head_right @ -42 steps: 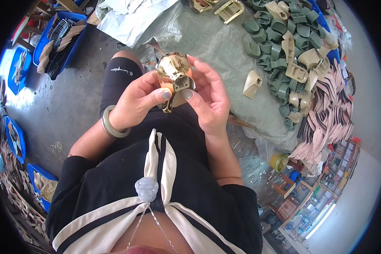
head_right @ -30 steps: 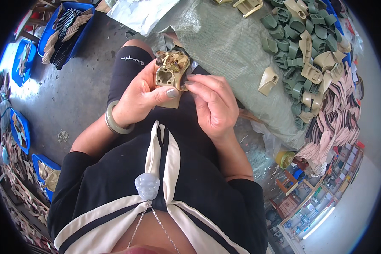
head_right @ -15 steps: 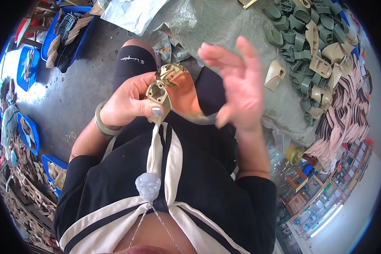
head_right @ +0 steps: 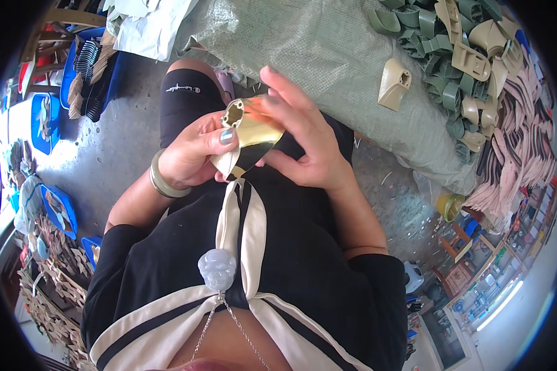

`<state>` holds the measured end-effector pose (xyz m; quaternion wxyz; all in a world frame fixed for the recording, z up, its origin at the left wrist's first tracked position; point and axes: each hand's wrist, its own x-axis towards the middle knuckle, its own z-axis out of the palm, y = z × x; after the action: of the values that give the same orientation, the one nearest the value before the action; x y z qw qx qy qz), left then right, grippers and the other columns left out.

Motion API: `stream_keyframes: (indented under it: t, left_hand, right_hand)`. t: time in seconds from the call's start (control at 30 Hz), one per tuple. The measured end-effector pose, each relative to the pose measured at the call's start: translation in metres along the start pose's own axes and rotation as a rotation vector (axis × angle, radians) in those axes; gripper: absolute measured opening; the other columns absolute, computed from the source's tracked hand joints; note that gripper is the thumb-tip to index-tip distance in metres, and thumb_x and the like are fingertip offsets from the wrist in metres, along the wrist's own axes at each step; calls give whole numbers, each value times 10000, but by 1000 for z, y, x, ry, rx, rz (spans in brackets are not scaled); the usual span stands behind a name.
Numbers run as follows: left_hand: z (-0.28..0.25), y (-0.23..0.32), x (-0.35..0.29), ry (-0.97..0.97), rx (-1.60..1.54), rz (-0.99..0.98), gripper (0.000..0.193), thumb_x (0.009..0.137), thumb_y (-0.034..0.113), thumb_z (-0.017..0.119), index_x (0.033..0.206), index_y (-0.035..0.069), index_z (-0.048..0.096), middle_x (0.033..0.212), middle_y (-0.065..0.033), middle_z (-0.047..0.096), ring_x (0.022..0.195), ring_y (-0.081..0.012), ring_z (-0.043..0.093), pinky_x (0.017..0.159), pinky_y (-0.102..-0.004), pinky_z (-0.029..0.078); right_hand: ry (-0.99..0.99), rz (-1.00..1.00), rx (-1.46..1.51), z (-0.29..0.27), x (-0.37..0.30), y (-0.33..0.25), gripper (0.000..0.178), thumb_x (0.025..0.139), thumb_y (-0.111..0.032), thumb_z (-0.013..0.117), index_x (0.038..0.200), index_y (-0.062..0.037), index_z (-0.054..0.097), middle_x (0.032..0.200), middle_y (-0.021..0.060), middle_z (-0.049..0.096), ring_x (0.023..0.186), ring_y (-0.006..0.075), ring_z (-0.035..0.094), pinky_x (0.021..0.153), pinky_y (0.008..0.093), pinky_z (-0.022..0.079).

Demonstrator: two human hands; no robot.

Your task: Assembling and gluing gold-colored decorative elements onto shoe components.

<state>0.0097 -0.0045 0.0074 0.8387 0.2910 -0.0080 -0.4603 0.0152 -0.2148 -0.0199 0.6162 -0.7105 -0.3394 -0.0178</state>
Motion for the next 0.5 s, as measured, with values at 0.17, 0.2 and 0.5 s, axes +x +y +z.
stream_keyframes:
  t: [0.17, 0.2, 0.5]
  left_hand:
    - [3, -3, 1, 38, 142, 59, 391, 909, 301, 616, 1160, 17, 521, 902, -31, 632, 627, -42, 514, 521, -168, 401]
    - [5, 0, 0, 17, 194, 27, 374, 903, 287, 628, 1140, 17, 523, 885, -17, 625, 637, -42, 517, 525, -171, 405]
    - [8, 2, -7, 51, 354, -113, 545, 807, 272, 749, 1174, -14, 467, 929, -70, 650, 708, -56, 584, 609, -171, 471]
  right_hand:
    - [-58, -144, -241, -18, 7, -13, 440, 675, -100, 757, 1103, -92, 655, 1271, 199, 540, 1138, 375, 556, 934, 435, 465]
    - [-29, -178, -301, -16, 11, -18, 359, 710, -96, 736, 1059, -72, 655, 1156, 181, 618, 1064, 364, 603, 878, 417, 494]
    - [206, 97, 209, -7, 1, -34, 142, 840, -33, 609, 980, -11, 599, 1031, 165, 668, 990, 310, 640, 847, 393, 500]
